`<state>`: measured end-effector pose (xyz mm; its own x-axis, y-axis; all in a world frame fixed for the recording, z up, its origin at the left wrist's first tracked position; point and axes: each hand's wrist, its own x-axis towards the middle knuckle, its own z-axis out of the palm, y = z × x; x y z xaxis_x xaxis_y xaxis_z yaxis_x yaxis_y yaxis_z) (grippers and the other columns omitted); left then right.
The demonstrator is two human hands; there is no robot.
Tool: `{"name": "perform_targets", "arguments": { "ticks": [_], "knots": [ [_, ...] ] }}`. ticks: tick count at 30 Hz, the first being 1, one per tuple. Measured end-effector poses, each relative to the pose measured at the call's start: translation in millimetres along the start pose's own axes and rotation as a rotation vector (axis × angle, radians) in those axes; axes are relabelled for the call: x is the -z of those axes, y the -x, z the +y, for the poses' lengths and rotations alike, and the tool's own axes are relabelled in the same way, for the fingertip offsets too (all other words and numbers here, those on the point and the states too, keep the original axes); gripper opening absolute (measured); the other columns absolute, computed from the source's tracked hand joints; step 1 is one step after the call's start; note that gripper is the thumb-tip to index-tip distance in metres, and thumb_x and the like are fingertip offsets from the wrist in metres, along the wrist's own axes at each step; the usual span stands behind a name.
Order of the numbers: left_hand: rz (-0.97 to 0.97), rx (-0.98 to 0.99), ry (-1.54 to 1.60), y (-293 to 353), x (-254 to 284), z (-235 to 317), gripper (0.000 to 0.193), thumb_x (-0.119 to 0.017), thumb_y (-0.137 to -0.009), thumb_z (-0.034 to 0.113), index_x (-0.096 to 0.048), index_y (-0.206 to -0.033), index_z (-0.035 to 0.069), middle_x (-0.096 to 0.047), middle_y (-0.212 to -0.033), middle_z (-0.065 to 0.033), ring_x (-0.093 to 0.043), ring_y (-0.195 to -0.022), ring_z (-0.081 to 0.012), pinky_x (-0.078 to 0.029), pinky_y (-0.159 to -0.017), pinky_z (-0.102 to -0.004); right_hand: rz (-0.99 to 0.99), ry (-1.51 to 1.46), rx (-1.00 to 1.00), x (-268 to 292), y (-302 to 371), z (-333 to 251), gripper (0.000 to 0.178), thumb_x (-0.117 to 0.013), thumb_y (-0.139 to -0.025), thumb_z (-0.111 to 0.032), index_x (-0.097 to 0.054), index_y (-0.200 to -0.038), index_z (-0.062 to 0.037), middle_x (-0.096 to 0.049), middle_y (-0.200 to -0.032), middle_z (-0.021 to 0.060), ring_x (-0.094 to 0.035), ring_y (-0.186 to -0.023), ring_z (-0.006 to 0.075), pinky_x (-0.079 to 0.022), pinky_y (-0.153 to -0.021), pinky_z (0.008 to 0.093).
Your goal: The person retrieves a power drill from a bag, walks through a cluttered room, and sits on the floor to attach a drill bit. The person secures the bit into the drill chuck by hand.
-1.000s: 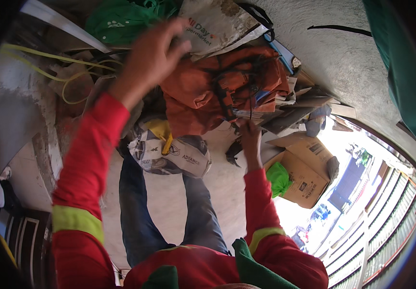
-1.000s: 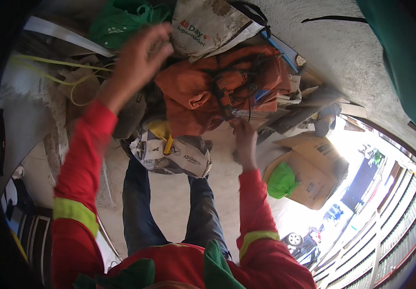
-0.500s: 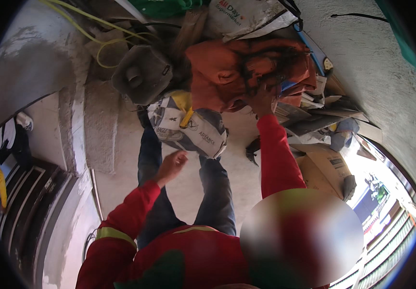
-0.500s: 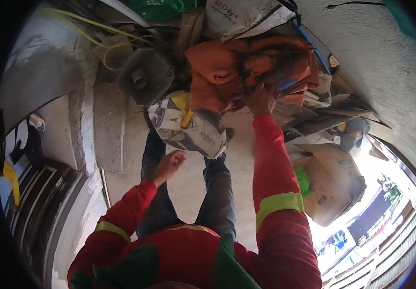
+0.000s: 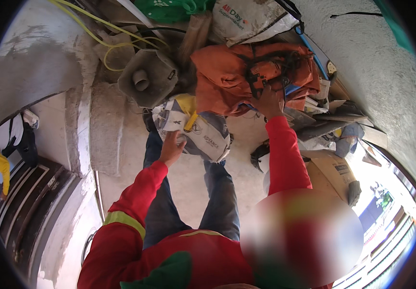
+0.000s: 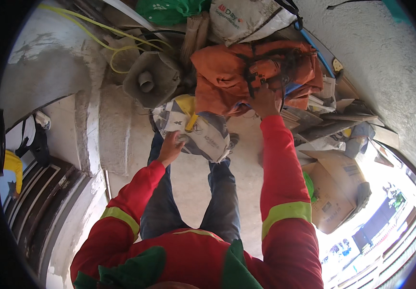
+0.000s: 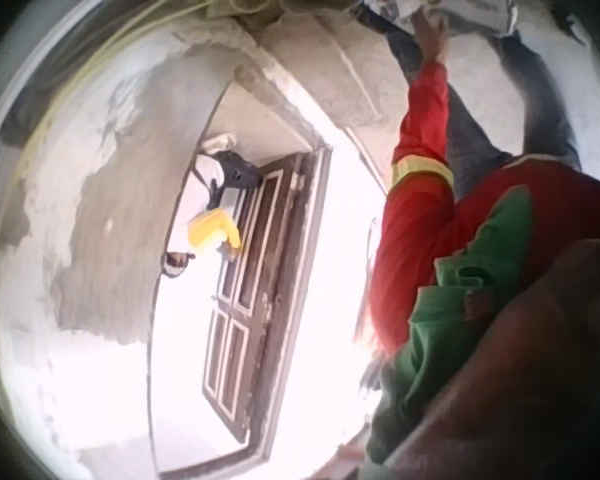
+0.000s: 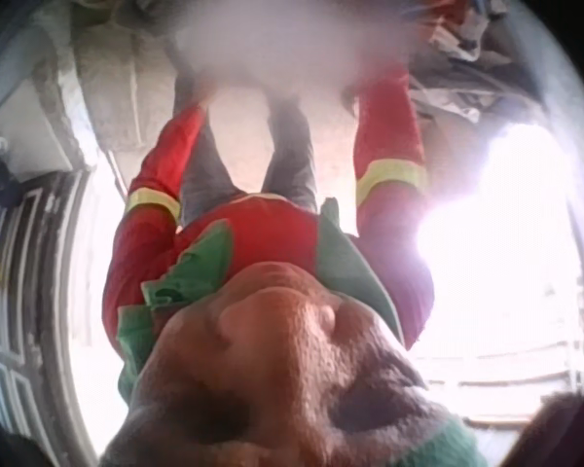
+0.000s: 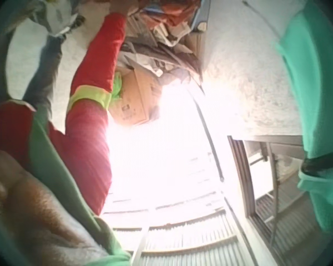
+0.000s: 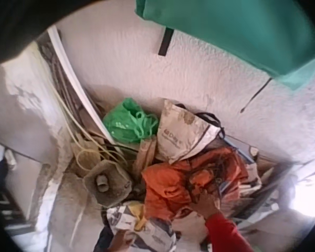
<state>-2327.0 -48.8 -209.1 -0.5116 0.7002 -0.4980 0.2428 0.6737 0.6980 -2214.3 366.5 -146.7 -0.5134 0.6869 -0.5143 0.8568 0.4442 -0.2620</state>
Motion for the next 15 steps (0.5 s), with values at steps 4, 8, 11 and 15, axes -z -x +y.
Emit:
{"name": "perform_targets", "arguments": {
  "ticks": [4,8,11,15],
  "knots": [
    [0.185,-0.152,-0.072,-49,-50,-7,0.075,-0.078,-0.077,0.008,-0.039,-0.142,0.005,-0.048,-0.13,-0.026,-0.048,-0.121,-0.0462,-0.043,-0.102,-0.0488,-0.058,0.463,0.134,60,21,-39,0.073,-0.075,-0.075,-0.041,-0.051,-0.131,-0.0005,-0.073,-0.097,0.016,-0.071,-0.097,0.0359,-0.057,-0.079,0.0468],
    [0.13,0.142,0.001,-89,-83,12,0.075,-0.077,-0.078,0.009,-0.039,-0.142,0.006,-0.052,-0.128,-0.0256,-0.053,-0.117,-0.0476,-0.046,-0.098,-0.0502,-0.077,0.475,0.104,40,24,-12,0.085,-0.074,-0.077,-0.04,-0.043,-0.144,0.0008,-0.073,-0.097,0.015,-0.071,-0.098,0.0341,-0.057,-0.08,0.0462],
    [0.195,0.27,0.053,-100,-101,19,0.066,-0.074,-0.081,0.012,-0.042,-0.139,0.005,-0.06,-0.121,-0.0265,-0.059,-0.111,-0.0463,-0.048,-0.093,-0.0512,-0.088,0.417,0.047,24,27,-1,0.09,-0.075,-0.077,-0.039,-0.038,-0.149,0.0014,-0.073,-0.098,0.015,-0.07,-0.097,0.0345,-0.056,-0.081,0.0466],
    [0.216,0.199,0.0,-114,-127,-10,0.046,-0.067,-0.086,0.015,-0.049,-0.127,0.003,-0.067,-0.105,-0.0289,-0.066,-0.102,-0.0443,-0.05,-0.087,-0.0533,-0.037,0.26,0.123,8,29,23,0.092,-0.077,-0.078,-0.034,-0.034,-0.151,0.0024,-0.072,-0.099,0.0161,-0.07,-0.095,0.0365,-0.055,-0.083,0.0476]
  ]
}}
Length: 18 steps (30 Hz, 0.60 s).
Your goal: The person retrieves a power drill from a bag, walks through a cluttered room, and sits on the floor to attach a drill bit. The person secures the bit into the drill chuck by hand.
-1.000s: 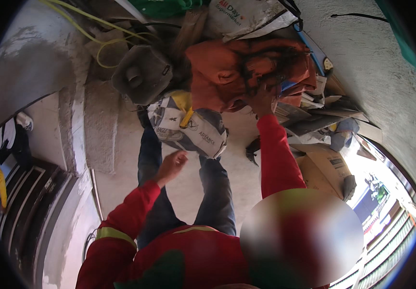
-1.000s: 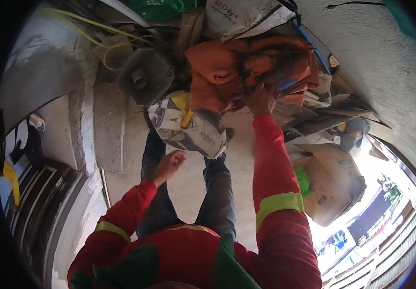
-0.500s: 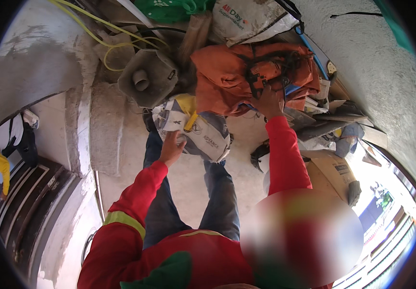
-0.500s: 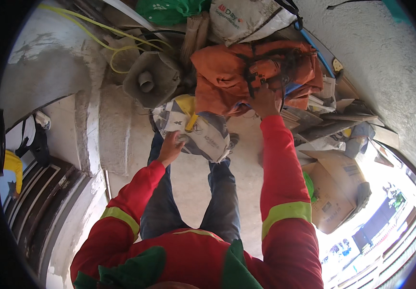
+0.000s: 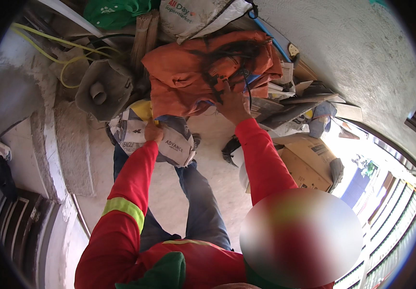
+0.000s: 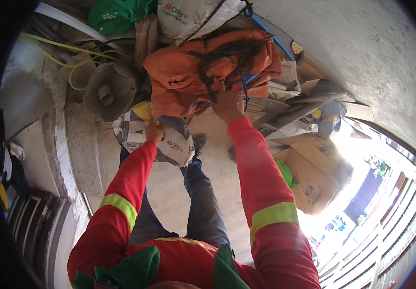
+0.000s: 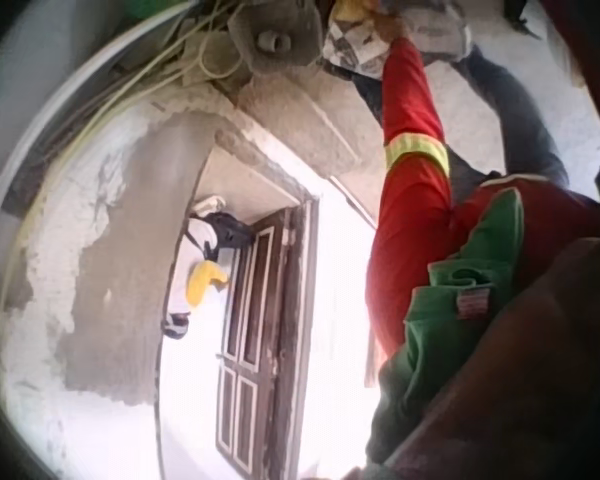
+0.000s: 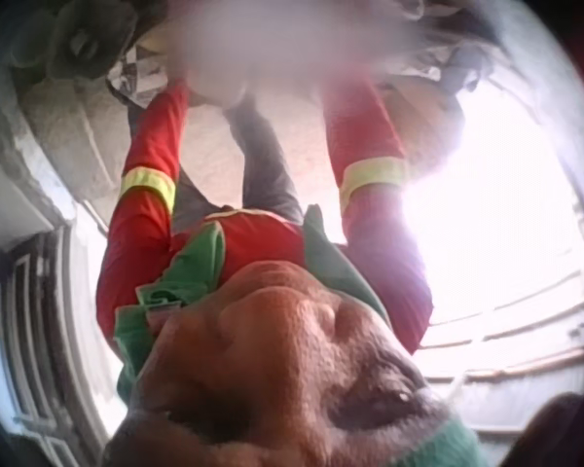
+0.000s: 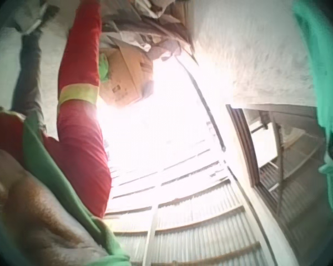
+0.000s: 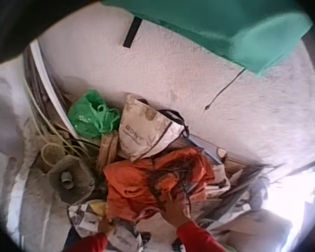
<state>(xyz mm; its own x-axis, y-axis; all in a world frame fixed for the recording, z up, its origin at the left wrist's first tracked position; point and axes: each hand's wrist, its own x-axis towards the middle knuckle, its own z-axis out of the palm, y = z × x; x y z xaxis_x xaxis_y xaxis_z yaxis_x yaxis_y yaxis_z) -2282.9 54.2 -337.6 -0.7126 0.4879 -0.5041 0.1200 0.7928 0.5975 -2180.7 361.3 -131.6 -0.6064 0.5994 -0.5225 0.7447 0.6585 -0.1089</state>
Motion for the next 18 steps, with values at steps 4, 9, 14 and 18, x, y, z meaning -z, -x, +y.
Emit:
{"name": "perform_targets", "arguments": {
  "ticks": [4,9,14,18],
  "knots": [
    [-0.087,0.096,0.099,1,15,0,0.033,-0.065,-0.09,0.017,-0.053,-0.117,0.001,-0.068,-0.097,-0.029,-0.069,-0.09,-0.0439,-0.053,-0.08,-0.0522,0.069,-0.092,0.006,-30,7,21,0.094,-0.078,-0.078,-0.028,-0.029,-0.153,0.0013,-0.072,-0.1,0.0173,-0.069,-0.095,0.0395,-0.053,-0.084,0.0504],
    [-0.29,0.23,0.263,25,40,-15,0.027,-0.065,-0.091,0.018,-0.052,-0.11,0.003,-0.069,-0.085,-0.0224,-0.071,-0.065,-0.0316,-0.055,-0.058,-0.0439,0.066,-0.101,-0.049,-33,13,22,0.095,-0.079,-0.078,-0.026,-0.027,-0.154,-0.0024,-0.071,-0.099,0.019,-0.068,-0.095,0.0414,-0.053,-0.083,0.052],
    [-0.274,0.305,0.303,51,64,-16,0.018,-0.062,-0.093,0.012,-0.052,-0.106,0.004,-0.059,-0.074,-0.0058,-0.057,-0.05,-0.0143,-0.046,-0.042,-0.0312,0.083,-0.038,-0.035,-38,13,26,0.085,-0.071,-0.085,-0.031,-0.029,-0.155,-0.0072,-0.072,-0.098,0.0197,-0.07,-0.09,0.0405,-0.054,-0.081,0.0502],
    [-0.386,0.374,0.432,75,86,-20,0.017,-0.062,-0.094,0.012,-0.052,-0.106,0.005,-0.055,-0.072,-0.0031,-0.054,-0.052,-0.0125,-0.047,-0.045,-0.0301,0.018,0.113,-0.006,1,12,3,0.078,-0.066,-0.089,-0.042,-0.037,-0.151,-0.0058,-0.072,-0.097,0.0198,-0.072,-0.086,0.0396,-0.055,-0.082,0.049]
  ]
}}
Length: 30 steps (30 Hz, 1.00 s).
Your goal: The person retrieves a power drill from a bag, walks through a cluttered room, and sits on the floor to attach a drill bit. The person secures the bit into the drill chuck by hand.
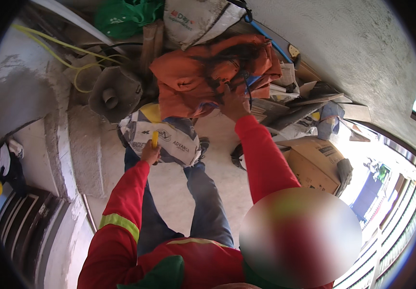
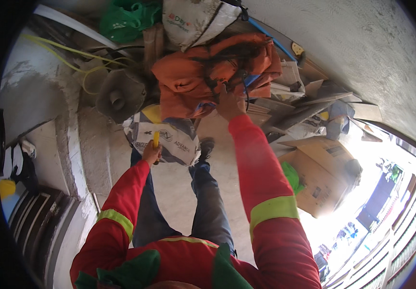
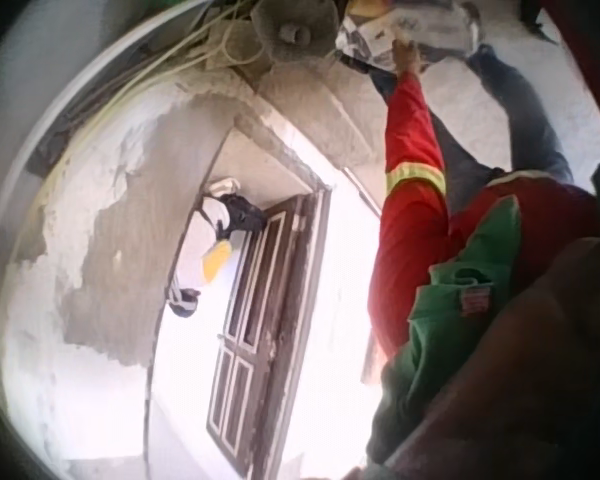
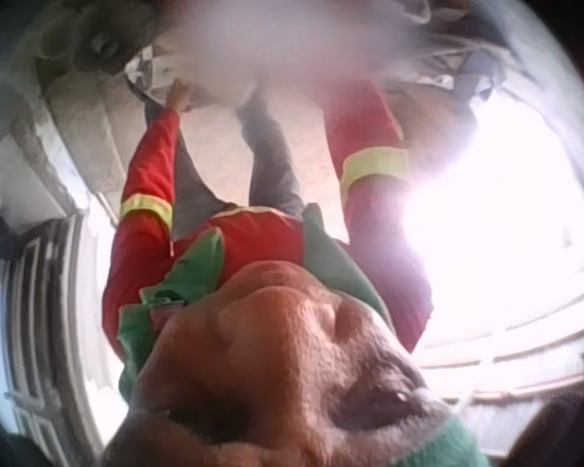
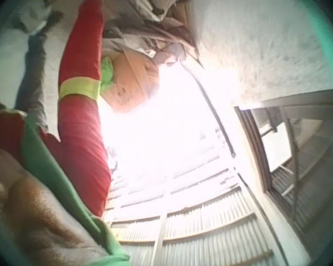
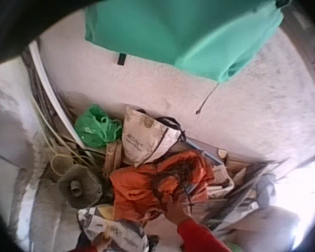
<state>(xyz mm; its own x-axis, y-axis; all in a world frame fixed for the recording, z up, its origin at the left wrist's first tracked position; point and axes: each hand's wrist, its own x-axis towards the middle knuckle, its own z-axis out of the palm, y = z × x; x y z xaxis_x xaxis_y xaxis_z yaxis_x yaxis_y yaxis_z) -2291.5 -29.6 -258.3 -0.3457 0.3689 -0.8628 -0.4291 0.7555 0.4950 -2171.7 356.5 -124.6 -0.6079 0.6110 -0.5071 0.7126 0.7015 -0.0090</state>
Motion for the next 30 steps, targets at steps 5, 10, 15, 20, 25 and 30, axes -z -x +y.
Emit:
{"name": "perform_targets", "arguments": {
  "ticks": [5,10,15,20,25,30],
  "knots": [
    [0.055,-0.001,-0.032,69,55,-9,0.021,-0.065,-0.092,0.017,-0.055,-0.108,0.006,-0.059,-0.069,-0.0033,-0.059,-0.051,-0.0137,-0.049,-0.047,-0.0301,-0.106,0.073,0.219,135,8,-25,0.052,-0.069,-0.081,-0.043,-0.064,-0.117,-0.0059,-0.072,-0.1,0.0188,-0.071,-0.097,0.036,-0.055,-0.082,0.0499],
    [0.202,0.05,0.048,126,157,-47,0.021,-0.065,-0.093,0.019,-0.055,-0.107,0.007,-0.058,-0.068,-0.0035,-0.057,-0.05,-0.014,-0.049,-0.046,-0.0311,-0.172,0.022,0.299,221,22,30,0.053,-0.073,-0.08,-0.046,-0.062,-0.119,-0.012,-0.07,-0.108,0.0206,-0.068,-0.103,0.0374,-0.053,-0.088,0.0485],
    [0.267,0.197,0.058,188,256,-51,0.014,-0.062,-0.095,0.018,-0.052,-0.098,0.008,-0.054,-0.067,-0.0017,-0.053,-0.048,-0.012,-0.045,-0.042,-0.0283,-0.374,-0.019,0.237,358,127,-34,0.051,-0.078,-0.08,-0.038,-0.061,-0.118,-0.009,-0.07,-0.105,0.0185,-0.069,-0.096,0.0364,-0.053,-0.083,0.0464],
    [0.152,0.075,0.058,228,271,-60,0.029,-0.064,-0.096,0.034,-0.057,-0.092,0.006,-0.052,-0.065,-0.0018,-0.049,-0.046,-0.0128,-0.041,-0.041,-0.0321,-0.509,-0.099,0.303,451,235,-93,0.048,-0.078,-0.085,-0.038,-0.062,-0.122,-0.0113,-0.069,-0.087,0.0087,-0.064,-0.078,0.0155,-0.051,-0.069,0.0331],
    [-0.177,-0.075,0.496,254,158,-19,0.032,-0.061,-0.099,0.042,-0.053,-0.089,0.012,-0.054,-0.065,-0.0005,-0.049,-0.048,-0.0115,-0.04,-0.043,-0.0286,-0.599,-0.39,0.145,489,345,-173,0.045,-0.073,-0.092,-0.034,-0.06,-0.128,-0.0107,-0.065,-0.081,0.0024,-0.056,-0.063,0.0066,-0.044,-0.055,0.0225],
    [-0.184,-0.096,0.864,321,76,16,0.037,-0.056,-0.102,0.045,-0.052,-0.093,0.01,-0.064,-0.08,-0.0051,-0.06,-0.062,-0.0144,-0.051,-0.053,-0.0309,-0.663,-0.849,0.076,454,411,-218,0.042,-0.067,-0.097,-0.03,-0.056,-0.133,-0.0114,-0.063,-0.081,0.0037,-0.054,-0.06,0.0054,-0.041,-0.053,0.0186]
  ]
}}
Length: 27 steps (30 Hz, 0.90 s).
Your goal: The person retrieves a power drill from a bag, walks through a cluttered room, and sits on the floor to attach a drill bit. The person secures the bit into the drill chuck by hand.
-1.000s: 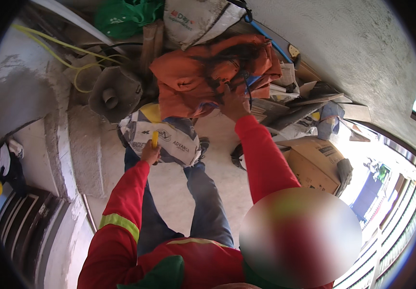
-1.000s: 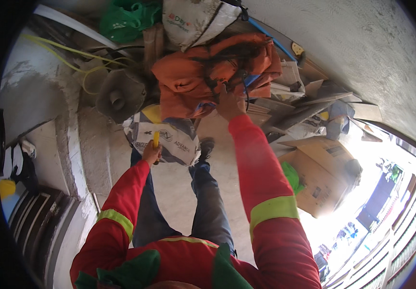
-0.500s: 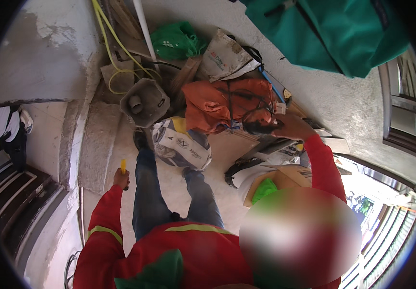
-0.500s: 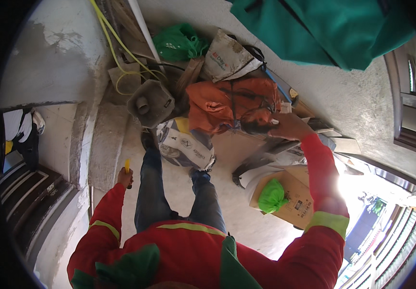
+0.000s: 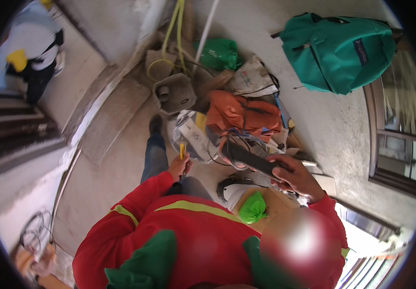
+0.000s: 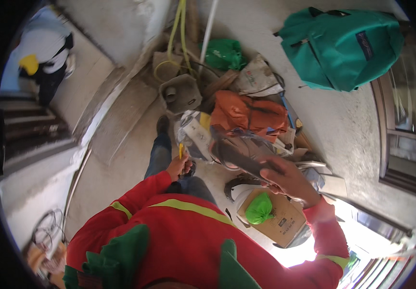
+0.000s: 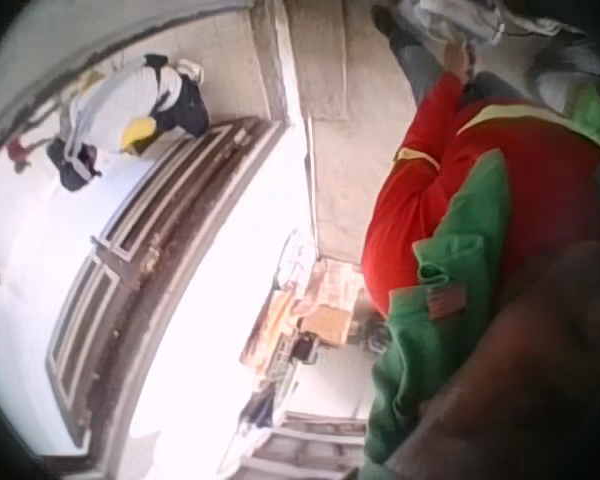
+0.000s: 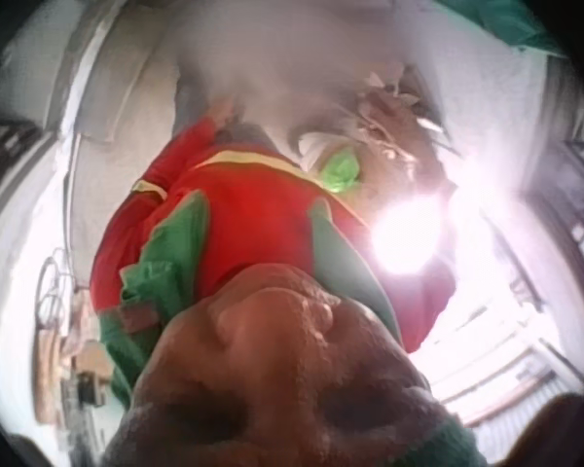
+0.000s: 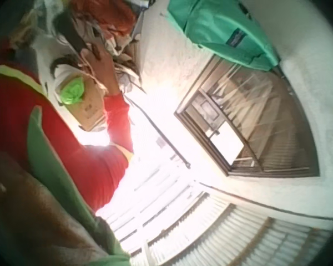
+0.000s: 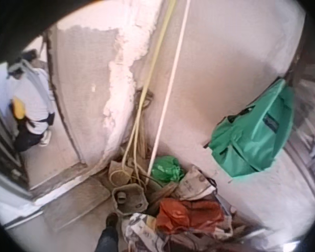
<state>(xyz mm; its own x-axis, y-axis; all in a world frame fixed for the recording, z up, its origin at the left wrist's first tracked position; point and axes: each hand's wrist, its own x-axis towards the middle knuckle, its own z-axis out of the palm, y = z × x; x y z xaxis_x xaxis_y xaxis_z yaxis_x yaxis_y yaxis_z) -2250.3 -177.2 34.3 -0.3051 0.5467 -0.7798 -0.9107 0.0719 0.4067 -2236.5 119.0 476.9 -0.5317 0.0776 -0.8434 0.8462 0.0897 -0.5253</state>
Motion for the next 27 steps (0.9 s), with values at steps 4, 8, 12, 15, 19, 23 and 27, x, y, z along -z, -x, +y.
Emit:
{"name": "perform_targets", "arguments": {
  "ticks": [4,8,12,15,19,23,27],
  "knots": [
    [0.035,0.176,0.366,82,12,-17,0.034,-0.05,-0.105,0.041,-0.05,-0.101,0.008,-0.068,-0.103,-0.0126,-0.07,-0.089,-0.0281,-0.062,-0.076,-0.0431,-0.036,-0.208,0.073,-79,-21,13,0.041,-0.06,-0.101,-0.029,-0.053,-0.134,-0.0058,-0.062,-0.082,0.0054,-0.05,-0.056,0.0061,-0.037,-0.046,0.0186],
    [-0.039,0.148,0.705,138,23,-20,0.029,-0.042,-0.108,0.035,-0.047,-0.104,0.006,-0.061,-0.125,-0.0233,-0.064,-0.112,-0.0447,-0.057,-0.094,-0.0574,-0.117,-0.197,0.148,-156,-52,15,0.041,-0.055,-0.102,-0.026,-0.049,-0.135,-0.0019,-0.061,-0.079,0.0068,-0.05,-0.055,0.0073,-0.036,-0.044,0.0197],
    [0.008,0.017,1.002,175,53,15,0.031,-0.043,-0.108,0.032,-0.046,-0.122,0.005,-0.055,-0.133,-0.0203,-0.06,-0.117,-0.0473,-0.053,-0.1,-0.0569,-0.185,-0.122,0.202,-235,-66,-10,0.037,-0.056,-0.103,-0.028,-0.051,-0.129,-0.0023,-0.063,-0.081,0.0069,-0.05,-0.053,0.0072,-0.035,-0.042,0.0193],
    [0.007,-0.042,1.113,203,87,56,0.033,-0.041,-0.109,0.032,-0.046,-0.127,0.005,-0.053,-0.135,-0.0182,-0.06,-0.119,-0.0431,-0.054,-0.1,-0.0523,-0.228,-0.026,0.249,-293,-67,-33,0.039,-0.056,-0.103,-0.027,-0.049,-0.132,-0.0019,-0.063,-0.082,0.0064,-0.051,-0.054,0.0073,-0.036,-0.045,0.0197],
    [-0.086,-0.406,0.88,224,166,100,0.034,-0.041,-0.108,0.034,-0.05,-0.123,0.006,-0.06,-0.125,-0.0148,-0.065,-0.112,-0.0307,-0.057,-0.096,-0.0446,-0.28,0.04,0.319,-370,-66,-70,0.042,-0.056,-0.103,-0.025,-0.047,-0.137,-0.0026,-0.064,-0.083,0.0052,-0.049,-0.057,0.0057,-0.035,-0.048,0.0203],
    [-0.293,-0.504,1.115,179,256,144,0.031,-0.052,-0.104,0.03,-0.06,-0.122,0.006,-0.07,-0.109,-0.0107,-0.07,-0.099,-0.0247,-0.058,-0.093,-0.0406,-0.283,0.093,0.44,-431,-62,-132,0.048,-0.061,-0.1,-0.03,-0.047,-0.138,-0.0042,-0.064,-0.086,0.0036,-0.048,-0.06,0.0037,-0.034,-0.051,0.0195],
    [-0.172,-0.607,1.114,249,276,256,0.031,-0.051,-0.104,0.027,-0.061,-0.122,0.004,-0.07,-0.112,-0.0075,-0.07,-0.099,-0.0218,-0.056,-0.092,-0.0358,-0.346,0.104,0.629,-461,-64,-183,0.056,-0.065,-0.098,-0.035,-0.045,-0.139,-0.0029,-0.064,-0.094,0.006,-0.051,-0.067,0.0041,-0.039,-0.058,0.0194]
  ]
}}
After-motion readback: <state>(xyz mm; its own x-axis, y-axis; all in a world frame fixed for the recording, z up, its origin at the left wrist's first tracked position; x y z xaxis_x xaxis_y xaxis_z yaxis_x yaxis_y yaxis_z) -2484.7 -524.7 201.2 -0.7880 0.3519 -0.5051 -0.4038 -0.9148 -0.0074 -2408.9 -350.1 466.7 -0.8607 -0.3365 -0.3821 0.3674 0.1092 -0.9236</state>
